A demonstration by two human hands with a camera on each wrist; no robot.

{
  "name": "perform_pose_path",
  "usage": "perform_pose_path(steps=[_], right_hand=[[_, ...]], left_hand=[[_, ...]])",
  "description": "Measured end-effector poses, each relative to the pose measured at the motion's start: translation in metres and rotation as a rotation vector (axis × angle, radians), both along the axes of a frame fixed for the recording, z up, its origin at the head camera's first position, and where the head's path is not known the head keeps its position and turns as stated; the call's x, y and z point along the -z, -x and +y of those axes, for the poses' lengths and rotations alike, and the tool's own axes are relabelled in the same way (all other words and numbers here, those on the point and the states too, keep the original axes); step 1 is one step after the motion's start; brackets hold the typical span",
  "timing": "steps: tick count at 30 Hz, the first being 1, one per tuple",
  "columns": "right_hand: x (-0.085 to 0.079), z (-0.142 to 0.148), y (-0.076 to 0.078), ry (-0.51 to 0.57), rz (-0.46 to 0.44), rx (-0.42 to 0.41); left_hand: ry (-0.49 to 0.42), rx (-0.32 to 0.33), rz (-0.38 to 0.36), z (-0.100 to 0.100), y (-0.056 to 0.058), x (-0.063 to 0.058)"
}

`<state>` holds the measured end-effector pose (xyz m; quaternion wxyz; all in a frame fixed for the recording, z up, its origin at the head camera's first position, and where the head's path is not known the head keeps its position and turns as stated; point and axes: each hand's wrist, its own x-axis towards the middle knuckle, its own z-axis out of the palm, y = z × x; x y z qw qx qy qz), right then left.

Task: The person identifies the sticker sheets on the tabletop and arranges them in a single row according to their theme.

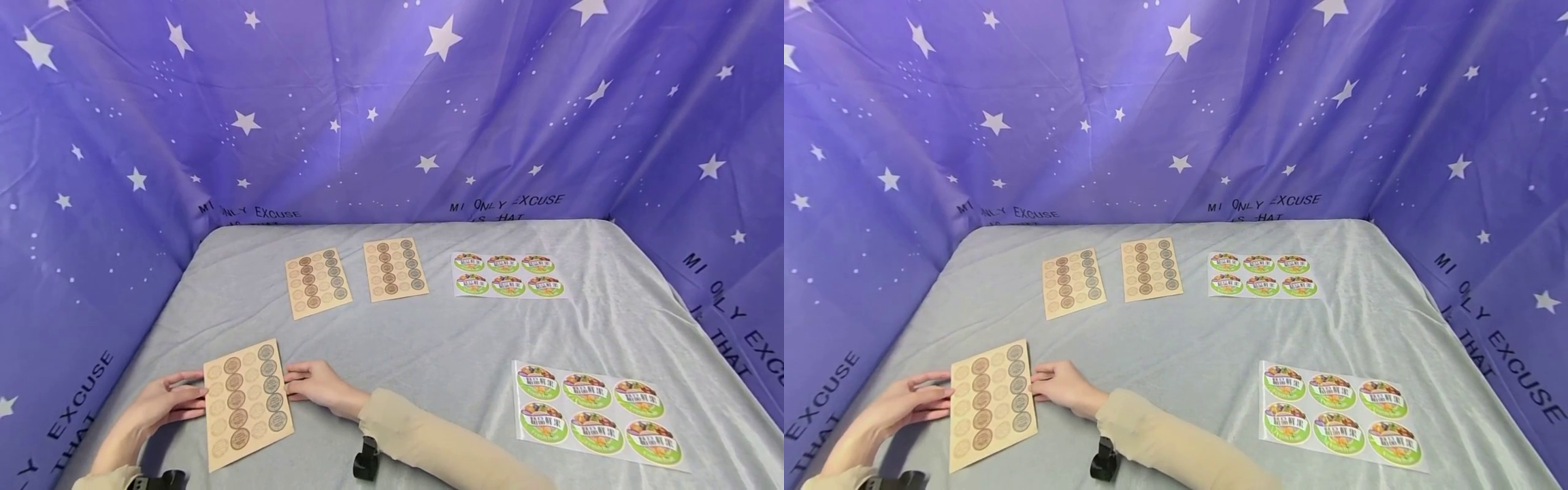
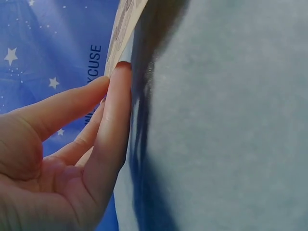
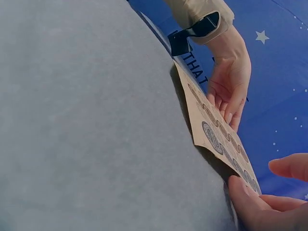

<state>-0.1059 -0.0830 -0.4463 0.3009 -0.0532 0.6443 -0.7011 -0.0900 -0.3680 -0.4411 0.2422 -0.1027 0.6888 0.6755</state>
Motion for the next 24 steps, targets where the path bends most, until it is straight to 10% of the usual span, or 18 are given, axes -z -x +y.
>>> perform_pose_path(steps=[24], right_hand=[[0.003,-0.036,0.023,0.002,0.028,0.151]], left_hand=[[0.098,-0.18,0.041,0.001,0.035,-0.014]])
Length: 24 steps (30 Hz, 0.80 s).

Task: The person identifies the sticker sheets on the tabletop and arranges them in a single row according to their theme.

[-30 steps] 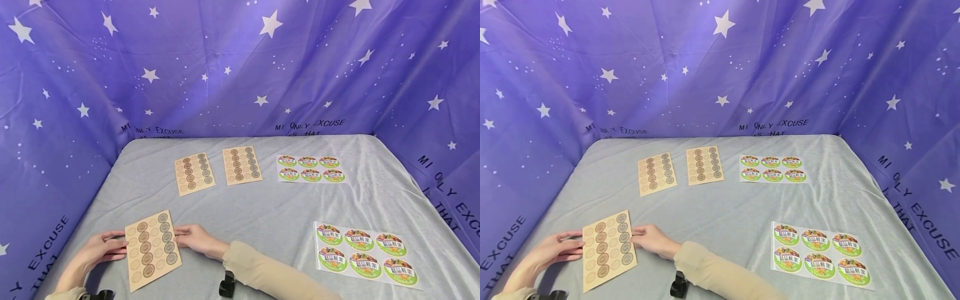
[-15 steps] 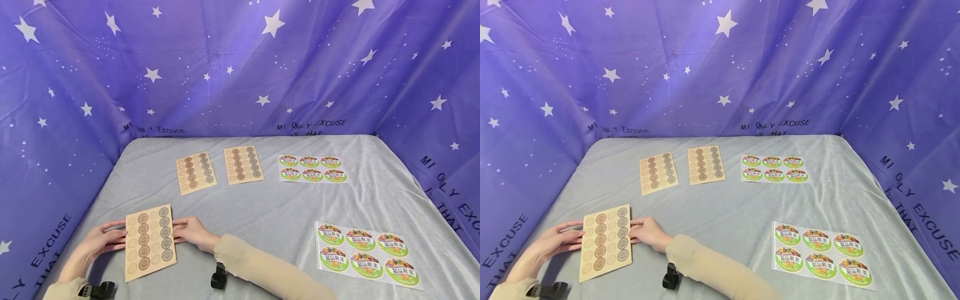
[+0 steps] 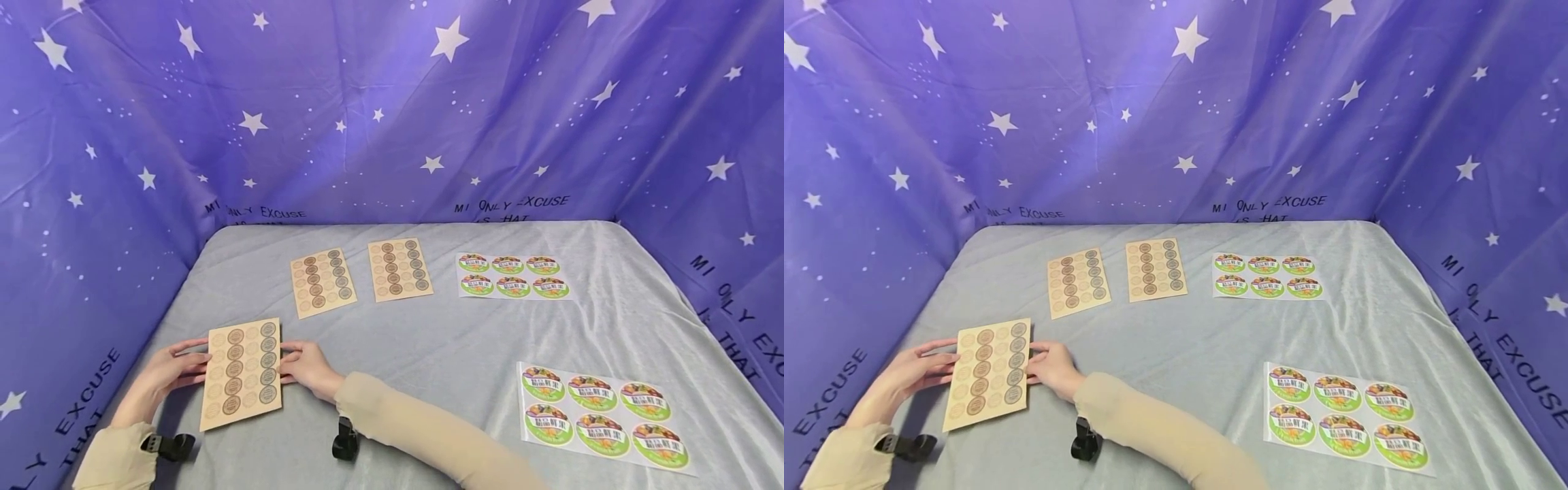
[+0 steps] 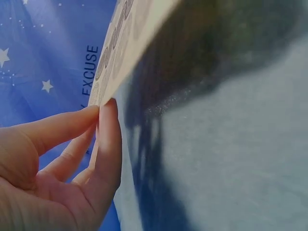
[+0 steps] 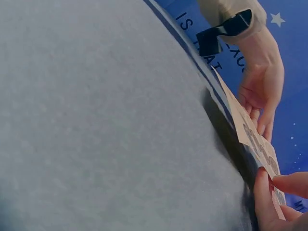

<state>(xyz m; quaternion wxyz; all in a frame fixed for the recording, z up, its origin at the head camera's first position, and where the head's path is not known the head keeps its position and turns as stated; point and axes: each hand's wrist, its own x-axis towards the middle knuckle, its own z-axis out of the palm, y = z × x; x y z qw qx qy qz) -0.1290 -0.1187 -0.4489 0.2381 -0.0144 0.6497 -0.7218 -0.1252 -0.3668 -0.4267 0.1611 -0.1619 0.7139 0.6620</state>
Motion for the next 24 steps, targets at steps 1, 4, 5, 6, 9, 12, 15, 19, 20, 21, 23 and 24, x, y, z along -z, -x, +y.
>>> perform_pose_path(steps=[1,4,5,6,9,12,15,19,20,21,23,24], right_hand=[[0.0,-0.002,0.001,0.0,0.001,0.009],[0.002,-0.006,0.003,0.011,-0.011,0.036],[0.002,-0.007,0.003,0.015,-0.015,0.043],[0.002,-0.008,0.003,0.02,-0.021,0.049],[0.001,-0.011,0.003,0.037,-0.035,0.054],[-0.001,-0.012,0.005,0.054,-0.049,0.046],[-0.001,-0.013,0.008,0.054,-0.054,0.034],[-0.001,-0.018,0.012,0.056,-0.062,0.034],[-0.001,-0.02,0.013,0.062,-0.067,0.037],[0.0,-0.021,0.013,0.067,-0.071,0.038],[0.0,-0.025,0.014,0.081,-0.082,0.045],[0.001,-0.026,0.014,0.09,-0.087,0.048]], left_hand=[[0.004,-0.004,0.003,0.0,0.002,0.0],[0.038,-0.018,0.004,0.0,0.009,0.0],[0.05,-0.018,0.002,-0.001,0.01,0.001],[0.064,-0.02,0.002,-0.001,0.012,0.001],[0.09,-0.029,0.001,-0.002,0.018,0.002],[0.126,-0.049,-0.002,-0.001,0.023,0.002],[0.179,-0.04,-0.007,-0.001,0.03,0.003],[0.227,-0.039,-0.01,-0.001,0.038,0.007],[0.227,-0.055,-0.013,-0.001,0.04,0.008],[0.231,-0.067,-0.015,-0.001,0.042,0.008],[0.23,-0.099,-0.019,-0.002,0.044,0.009],[0.228,-0.113,-0.018,-0.002,0.045,0.009]])
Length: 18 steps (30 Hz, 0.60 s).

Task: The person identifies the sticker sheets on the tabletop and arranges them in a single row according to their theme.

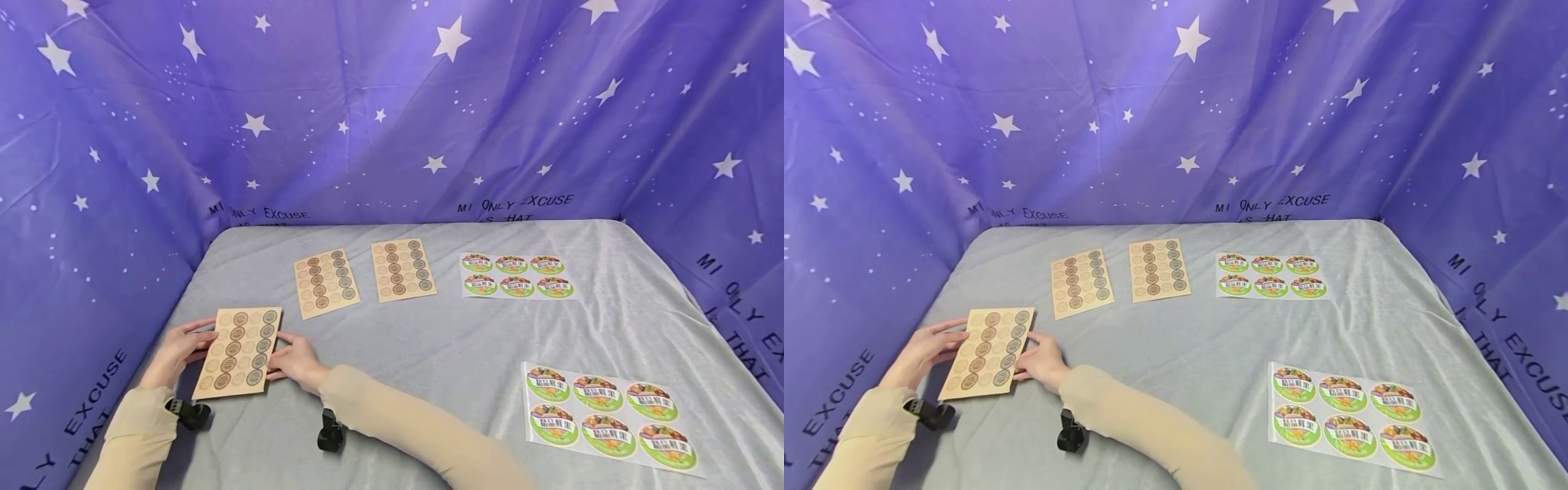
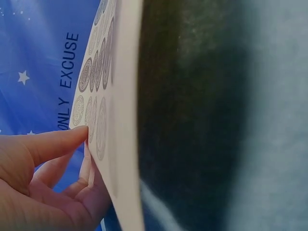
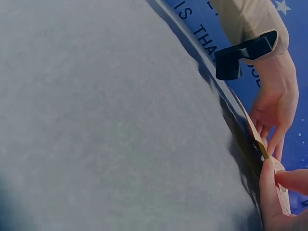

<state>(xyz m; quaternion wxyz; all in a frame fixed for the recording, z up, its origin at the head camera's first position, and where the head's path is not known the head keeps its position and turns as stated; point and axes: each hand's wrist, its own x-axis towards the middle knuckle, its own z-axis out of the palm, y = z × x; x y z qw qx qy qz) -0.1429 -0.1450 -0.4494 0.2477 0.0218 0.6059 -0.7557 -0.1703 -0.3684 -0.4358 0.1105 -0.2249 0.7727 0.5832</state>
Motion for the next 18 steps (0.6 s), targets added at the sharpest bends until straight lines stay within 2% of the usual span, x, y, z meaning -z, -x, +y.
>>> perform_pose_path(steps=[5,18], right_hand=[[0.0033,-0.0041,0.0007,-0.012,0.006,0.003],[0.0036,-0.005,0.0026,-0.108,0.069,0.007]], left_hand=[[0.012,-0.021,-0.004,0.0015,0.0023,-0.0001],[0.079,-0.021,-0.004,0.0056,0.0032,-0.0007]])
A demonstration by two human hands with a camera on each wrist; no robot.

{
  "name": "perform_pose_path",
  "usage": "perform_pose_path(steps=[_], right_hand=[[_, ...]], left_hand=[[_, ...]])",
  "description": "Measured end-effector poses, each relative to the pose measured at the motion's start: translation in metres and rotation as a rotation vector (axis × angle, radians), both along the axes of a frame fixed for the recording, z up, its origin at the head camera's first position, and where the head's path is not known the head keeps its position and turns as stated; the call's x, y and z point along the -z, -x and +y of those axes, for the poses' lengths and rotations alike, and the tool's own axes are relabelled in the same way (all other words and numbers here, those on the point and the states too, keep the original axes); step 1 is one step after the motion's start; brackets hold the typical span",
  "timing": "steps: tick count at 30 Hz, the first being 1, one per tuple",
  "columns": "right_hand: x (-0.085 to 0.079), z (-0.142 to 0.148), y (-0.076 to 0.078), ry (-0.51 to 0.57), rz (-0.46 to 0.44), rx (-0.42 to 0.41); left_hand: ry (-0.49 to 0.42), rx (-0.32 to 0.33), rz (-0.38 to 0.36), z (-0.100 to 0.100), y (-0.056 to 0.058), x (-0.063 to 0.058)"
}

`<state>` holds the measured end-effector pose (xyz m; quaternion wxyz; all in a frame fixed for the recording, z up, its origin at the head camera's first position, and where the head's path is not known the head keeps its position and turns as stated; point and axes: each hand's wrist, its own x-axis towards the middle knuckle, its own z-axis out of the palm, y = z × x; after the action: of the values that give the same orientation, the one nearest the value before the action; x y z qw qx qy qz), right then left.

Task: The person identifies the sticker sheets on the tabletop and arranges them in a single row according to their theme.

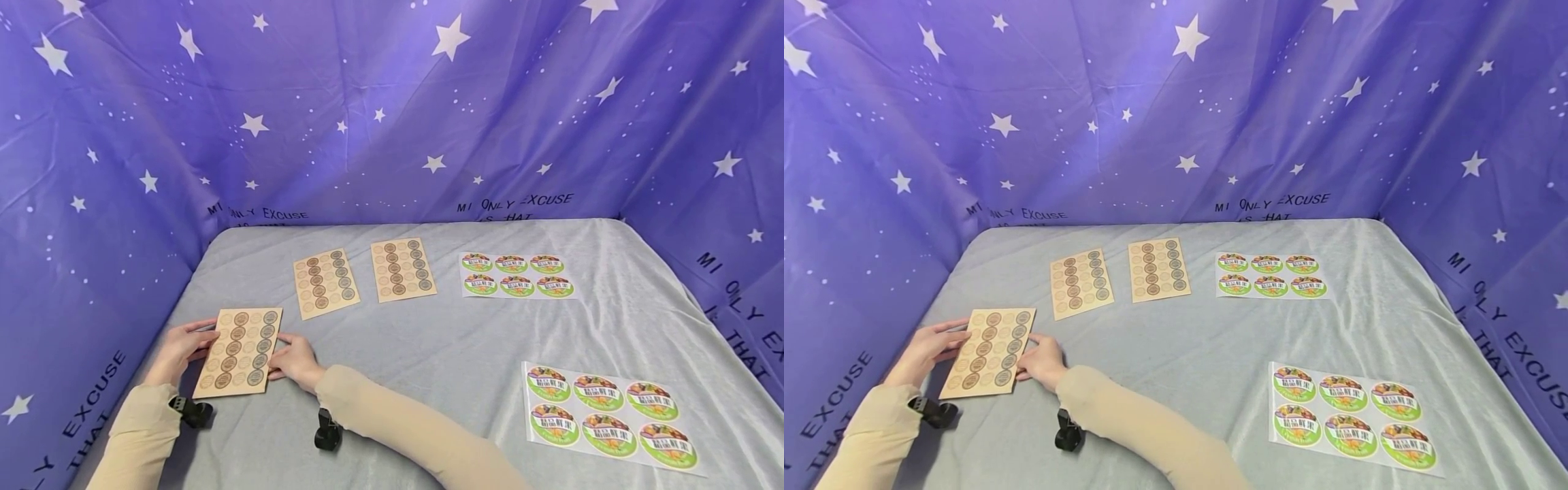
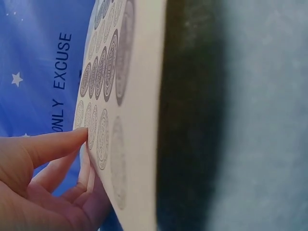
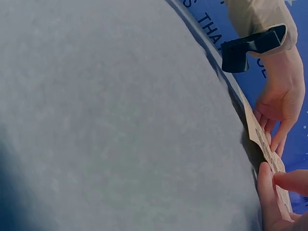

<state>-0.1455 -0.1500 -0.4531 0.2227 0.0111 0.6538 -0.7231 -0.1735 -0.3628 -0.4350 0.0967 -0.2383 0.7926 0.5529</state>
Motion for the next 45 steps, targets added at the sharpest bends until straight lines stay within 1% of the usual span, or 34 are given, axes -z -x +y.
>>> perform_pose_path(steps=[5,7,10,11,13,15,17,18,20,22,24,25,26,27,29,30,33,34,35,40,42,43,45], right_hand=[[0.001,0.002,0.002,-0.037,0.051,-0.036],[0.001,0.004,0.003,-0.057,0.073,-0.06],[0.0,0.01,0.005,-0.085,0.109,-0.104],[-0.001,0.013,0.006,-0.095,0.122,-0.122],[-0.002,0.02,0.009,-0.107,0.148,-0.159],[-0.003,0.026,0.011,-0.102,0.158,-0.19],[-0.005,0.033,0.014,-0.095,0.161,-0.216],[-0.005,0.036,0.015,-0.091,0.161,-0.229],[-0.006,0.041,0.018,-0.086,0.159,-0.249],[-0.007,0.047,0.02,-0.088,0.163,-0.269],[-0.007,0.051,0.022,-0.093,0.173,-0.282],[-0.007,0.054,0.023,-0.092,0.178,-0.284],[-0.008,0.056,0.024,-0.09,0.182,-0.284],[-0.009,0.059,0.025,-0.085,0.188,-0.281],[-0.014,0.064,0.024,-0.075,0.197,-0.277],[-0.017,0.067,0.024,-0.071,0.2,-0.274],[-0.032,0.078,0.02,-0.08,0.22,-0.274],[-0.035,0.08,0.019,-0.088,0.229,-0.269],[-0.038,0.083,0.018,-0.098,0.239,-0.263],[-0.04,0.092,0.024,-0.142,0.299,-0.215],[-0.043,0.097,0.028,-0.147,0.314,-0.206],[-0.047,0.1,0.029,-0.148,0.311,-0.201],[-0.048,0.104,0.034,-0.146,0.309,-0.189]], left_hand=[[0.025,0.035,0.033,0.002,-0.004,-0.002],[0.043,0.056,0.06,0.003,-0.006,-0.003],[0.082,0.059,0.112,0.004,-0.007,-0.004],[0.089,0.046,0.127,0.004,-0.007,-0.004],[0.138,0.015,0.167,0.005,-0.007,-0.005],[0.197,-0.031,0.196,0.007,-0.007,-0.006],[0.275,-0.07,0.222,0.008,-0.004,-0.005],[0.311,-0.075,0.235,0.007,-0.002,-0.003],[0.346,-0.067,0.267,0.004,0.003,0.005],[0.378,-0.053,0.308,-0.001,0.01,0.018],[0.402,-0.025,0.351,-0.007,0.018,0.032],[0.402,-0.014,0.377,-0.008,0.021,0.038],[0.399,-0.004,0.397,-0.01,0.025,0.044],[0.377,0.006,0.423,-0.01,0.027,0.048],[0.337,0.038,0.465,-0.007,0.029,0.05],[0.293,0.046,0.48,-0.004,0.03,0.05],[0.203,0.075,0.501,0.006,0.03,0.045],[0.196,0.076,0.502,0.009,0.03,0.044],[0.17,0.081,0.503,0.013,0.031,0.043],[0.055,0.104,0.526,0.026,0.036,0.039],[0.016,0.128,0.543,0.032,0.038,0.036],[-0.007,0.13,0.547,0.035,0.039,0.036],[-0.038,0.139,0.553,0.04,0.042,0.036]])
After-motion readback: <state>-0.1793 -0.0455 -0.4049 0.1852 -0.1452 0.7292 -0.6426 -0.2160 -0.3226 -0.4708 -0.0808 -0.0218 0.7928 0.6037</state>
